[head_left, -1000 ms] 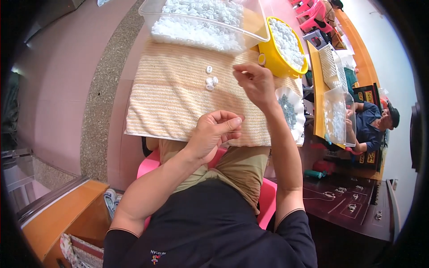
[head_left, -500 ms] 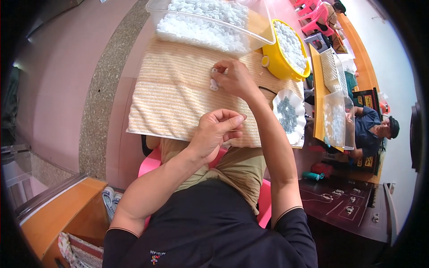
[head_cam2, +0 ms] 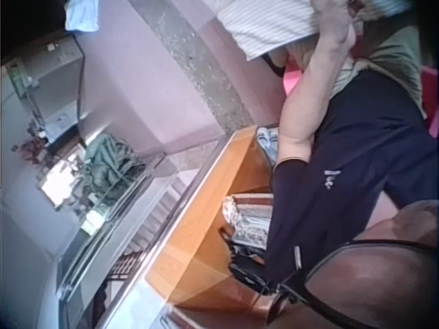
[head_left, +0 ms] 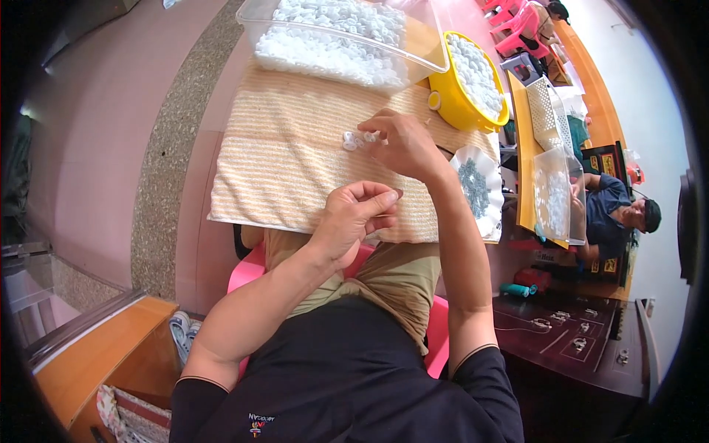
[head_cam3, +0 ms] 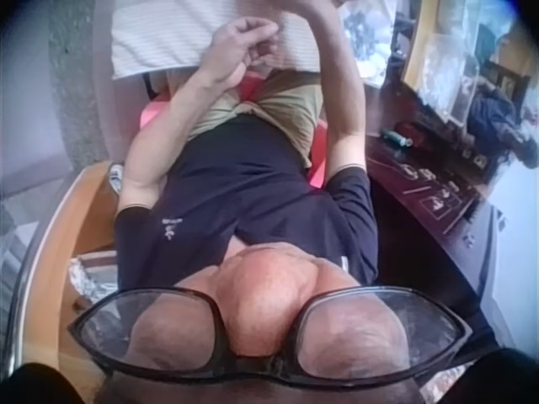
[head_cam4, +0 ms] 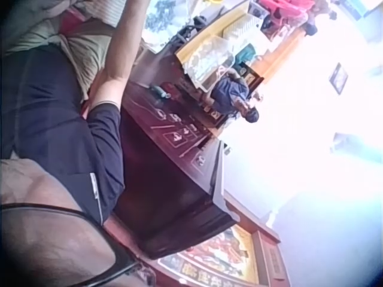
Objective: Assembling small white plastic components by hand on a workbench.
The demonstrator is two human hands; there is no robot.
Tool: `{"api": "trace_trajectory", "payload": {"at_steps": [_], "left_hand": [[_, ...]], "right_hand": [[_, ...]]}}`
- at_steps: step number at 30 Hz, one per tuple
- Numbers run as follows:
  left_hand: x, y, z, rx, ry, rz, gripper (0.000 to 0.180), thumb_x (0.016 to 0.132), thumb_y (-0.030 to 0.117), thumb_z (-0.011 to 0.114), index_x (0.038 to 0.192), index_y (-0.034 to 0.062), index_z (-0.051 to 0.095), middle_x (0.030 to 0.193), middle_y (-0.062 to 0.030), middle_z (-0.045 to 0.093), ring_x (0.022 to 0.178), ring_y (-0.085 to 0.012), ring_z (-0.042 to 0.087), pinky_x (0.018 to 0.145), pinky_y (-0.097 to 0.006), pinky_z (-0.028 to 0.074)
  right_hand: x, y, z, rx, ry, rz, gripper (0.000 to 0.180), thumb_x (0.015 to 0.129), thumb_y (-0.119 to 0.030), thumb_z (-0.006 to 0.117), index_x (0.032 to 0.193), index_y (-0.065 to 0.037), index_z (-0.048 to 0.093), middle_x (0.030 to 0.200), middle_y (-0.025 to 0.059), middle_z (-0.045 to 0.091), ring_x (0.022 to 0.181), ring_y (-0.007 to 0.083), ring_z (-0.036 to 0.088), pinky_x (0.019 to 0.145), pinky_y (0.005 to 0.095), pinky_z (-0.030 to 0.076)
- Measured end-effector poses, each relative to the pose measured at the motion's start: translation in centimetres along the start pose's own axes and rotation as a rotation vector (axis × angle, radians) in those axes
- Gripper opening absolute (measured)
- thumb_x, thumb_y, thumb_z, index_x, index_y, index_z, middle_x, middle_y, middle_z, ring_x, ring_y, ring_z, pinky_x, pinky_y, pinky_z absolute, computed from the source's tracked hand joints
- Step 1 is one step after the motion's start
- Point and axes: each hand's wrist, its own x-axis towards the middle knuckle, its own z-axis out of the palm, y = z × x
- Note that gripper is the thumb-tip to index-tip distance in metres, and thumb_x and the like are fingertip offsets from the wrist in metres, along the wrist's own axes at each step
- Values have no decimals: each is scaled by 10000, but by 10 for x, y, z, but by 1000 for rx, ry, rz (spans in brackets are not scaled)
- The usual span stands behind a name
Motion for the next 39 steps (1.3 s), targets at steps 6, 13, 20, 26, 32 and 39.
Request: {"api": "trace_trajectory", "payload": {"at_steps": [6,13,20,26,32,39], "left_hand": [[0,0,-1,-5,0,-1,95,894,98,640,955,26,630,969,-67,663,763,-93,622,705,-241,552],[1,1,-2,-11,16,19,102,891,103,644,957,28,630,918,-56,659,757,-98,622,708,-247,552],[0,2,0,-17,86,52,125,893,125,649,978,43,607,846,-31,628,757,-108,619,700,-257,549],[0,-1,2,4,92,115,122,907,144,636,984,59,595,860,-28,631,755,-106,616,695,-253,545],[1,-5,2,34,3,73,109,917,142,621,987,61,602,880,-39,644,759,-117,623,705,-258,548],[-3,1,3,15,-58,-30,127,872,59,660,982,32,602,884,-69,657,748,-130,651,683,-234,575]], "right_hand": [[-4,-7,10,-87,13,-12,235,771,-194,675,976,-89,718,953,131,642,885,311,622,780,384,483],[-19,-2,19,-24,190,-116,147,806,-137,654,906,-50,716,931,121,642,877,317,615,772,385,480],[-61,-9,13,311,348,51,123,833,-81,672,920,2,693,825,155,686,714,243,668,635,307,509],[-92,-1,20,831,255,70,104,826,-4,700,927,21,691,863,60,668,787,96,616,680,236,500],[-107,-1,20,1078,178,19,136,809,26,702,944,32,684,931,77,634,852,131,618,733,237,498],[-119,3,24,1266,162,45,188,817,49,676,1004,27,681,986,99,618,888,159,620,789,256,517]]}}
